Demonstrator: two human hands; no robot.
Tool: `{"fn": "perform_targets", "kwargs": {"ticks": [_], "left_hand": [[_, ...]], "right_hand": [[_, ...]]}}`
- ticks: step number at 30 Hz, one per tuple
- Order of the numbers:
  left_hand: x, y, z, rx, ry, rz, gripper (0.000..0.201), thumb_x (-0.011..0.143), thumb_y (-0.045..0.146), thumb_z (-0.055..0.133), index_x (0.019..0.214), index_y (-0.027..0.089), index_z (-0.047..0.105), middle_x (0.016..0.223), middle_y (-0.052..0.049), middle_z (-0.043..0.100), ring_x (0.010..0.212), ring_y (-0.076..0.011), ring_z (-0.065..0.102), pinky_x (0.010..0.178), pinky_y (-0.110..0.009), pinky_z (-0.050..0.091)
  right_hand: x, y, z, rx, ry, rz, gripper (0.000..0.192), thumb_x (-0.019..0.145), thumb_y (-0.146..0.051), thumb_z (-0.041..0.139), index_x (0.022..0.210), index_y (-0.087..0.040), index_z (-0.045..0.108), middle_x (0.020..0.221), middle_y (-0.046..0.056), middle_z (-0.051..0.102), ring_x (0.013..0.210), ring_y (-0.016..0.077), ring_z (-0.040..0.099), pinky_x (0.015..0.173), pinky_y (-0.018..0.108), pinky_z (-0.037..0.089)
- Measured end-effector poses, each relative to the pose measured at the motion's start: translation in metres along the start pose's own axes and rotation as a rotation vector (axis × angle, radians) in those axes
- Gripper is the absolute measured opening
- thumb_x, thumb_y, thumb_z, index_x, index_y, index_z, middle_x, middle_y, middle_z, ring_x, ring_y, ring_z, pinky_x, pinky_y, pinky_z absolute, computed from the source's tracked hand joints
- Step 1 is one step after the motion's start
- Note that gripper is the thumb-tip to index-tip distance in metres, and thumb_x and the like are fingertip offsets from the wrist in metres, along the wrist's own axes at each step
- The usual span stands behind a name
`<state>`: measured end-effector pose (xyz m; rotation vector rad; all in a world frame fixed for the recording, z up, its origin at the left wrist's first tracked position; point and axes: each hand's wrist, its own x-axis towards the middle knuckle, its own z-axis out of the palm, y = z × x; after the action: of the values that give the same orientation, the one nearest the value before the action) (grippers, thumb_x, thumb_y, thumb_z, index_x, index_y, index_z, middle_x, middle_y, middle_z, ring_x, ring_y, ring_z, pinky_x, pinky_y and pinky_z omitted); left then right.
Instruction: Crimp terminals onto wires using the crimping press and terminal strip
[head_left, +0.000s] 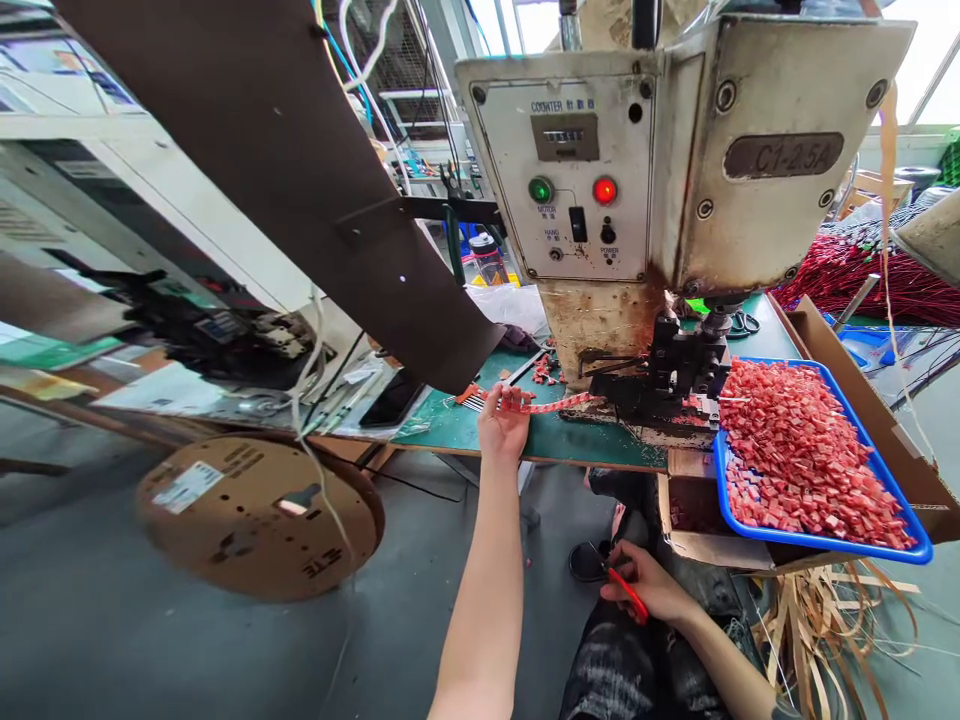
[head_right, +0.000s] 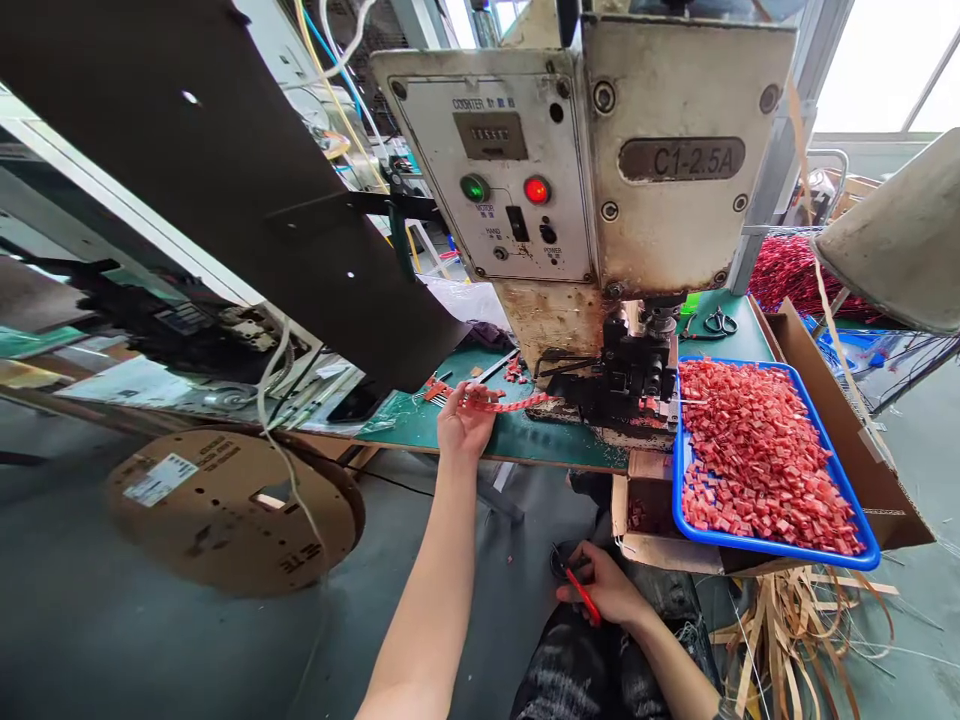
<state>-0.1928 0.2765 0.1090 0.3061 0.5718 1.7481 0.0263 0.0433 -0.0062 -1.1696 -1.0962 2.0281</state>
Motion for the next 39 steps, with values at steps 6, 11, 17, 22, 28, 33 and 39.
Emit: {"fn": "perform_targets", "kwargs": {"ticks": [6, 11, 17, 22, 28, 33, 39], "left_hand": [[0.001, 0.0, -0.001, 0.036, -0.012, 0.019, 0.019, 0.091, 0.014, 0.063, 0.073, 0.018, 0.061, 0.069, 0.003, 0.062, 0.066, -0.0082, 0.065, 0.075, -0.022, 0.055], [0.001, 0.0, -0.002, 0.062, -0.005, 0.011, 0.016, 0.088, 0.014, 0.065, 0.074, 0.019, 0.06, 0.068, 0.003, 0.063, 0.067, -0.0091, 0.066, 0.077, -0.023, 0.057], [0.002, -0.001, -0.005, 0.102, -0.036, 0.039, 0.011, 0.084, 0.016, 0.069, 0.077, 0.021, 0.062, 0.068, 0.003, 0.064, 0.068, -0.0111, 0.066, 0.081, -0.028, 0.058], [0.003, -0.004, -0.006, 0.153, -0.033, 0.073, 0.01, 0.082, 0.017, 0.071, 0.078, 0.022, 0.063, 0.068, 0.003, 0.063, 0.069, -0.0125, 0.066, 0.079, -0.029, 0.058], [0.005, -0.006, -0.006, 0.223, -0.039, 0.121, 0.017, 0.073, 0.021, 0.078, 0.08, 0.022, 0.063, 0.069, 0.004, 0.061, 0.07, -0.0124, 0.066, 0.074, -0.028, 0.057], [0.002, -0.011, -0.003, 0.343, -0.093, 0.205, 0.025, 0.069, 0.027, 0.084, 0.079, 0.022, 0.062, 0.071, 0.004, 0.061, 0.074, -0.0142, 0.068, 0.079, -0.031, 0.056], [0.001, -0.003, 0.006, 0.374, -0.067, 0.262, 0.029, 0.069, 0.034, 0.085, 0.086, 0.022, 0.066, 0.081, 0.0, 0.07, 0.077, -0.0147, 0.069, 0.078, -0.03, 0.057]], "right_hand": [[0.001, 0.004, 0.0, -0.016, -0.002, -0.005, 0.069, 0.059, -0.064, 0.087, 0.092, -0.025, 0.042, 0.059, -0.013, 0.056, 0.037, 0.0057, 0.042, 0.033, 0.019, 0.03], [0.002, 0.007, 0.0, -0.036, 0.009, -0.006, 0.068, 0.059, -0.063, 0.087, 0.093, -0.025, 0.042, 0.06, -0.013, 0.055, 0.036, 0.0051, 0.04, 0.033, 0.019, 0.027], [0.003, 0.009, 0.0, -0.069, 0.01, -0.005, 0.062, 0.063, -0.056, 0.087, 0.094, -0.025, 0.043, 0.058, -0.014, 0.053, 0.038, 0.006, 0.043, 0.036, 0.019, 0.03], [0.002, 0.008, 0.0, -0.076, 0.011, -0.001, 0.061, 0.064, -0.055, 0.087, 0.093, -0.025, 0.043, 0.058, -0.014, 0.052, 0.038, 0.0056, 0.04, 0.037, 0.02, 0.029], [0.002, 0.01, -0.001, -0.073, 0.015, -0.003, 0.062, 0.063, -0.055, 0.087, 0.093, -0.025, 0.043, 0.055, -0.015, 0.049, 0.037, 0.0054, 0.039, 0.037, 0.02, 0.029], [0.004, 0.011, -0.001, -0.072, 0.016, -0.001, 0.06, 0.064, -0.052, 0.087, 0.093, -0.025, 0.042, 0.058, -0.014, 0.051, 0.04, 0.0061, 0.042, 0.039, 0.02, 0.031], [0.002, 0.008, -0.001, -0.081, 0.007, -0.002, 0.051, 0.069, -0.044, 0.084, 0.094, -0.025, 0.044, 0.063, -0.011, 0.057, 0.043, 0.0066, 0.045, 0.042, 0.02, 0.032]]}}
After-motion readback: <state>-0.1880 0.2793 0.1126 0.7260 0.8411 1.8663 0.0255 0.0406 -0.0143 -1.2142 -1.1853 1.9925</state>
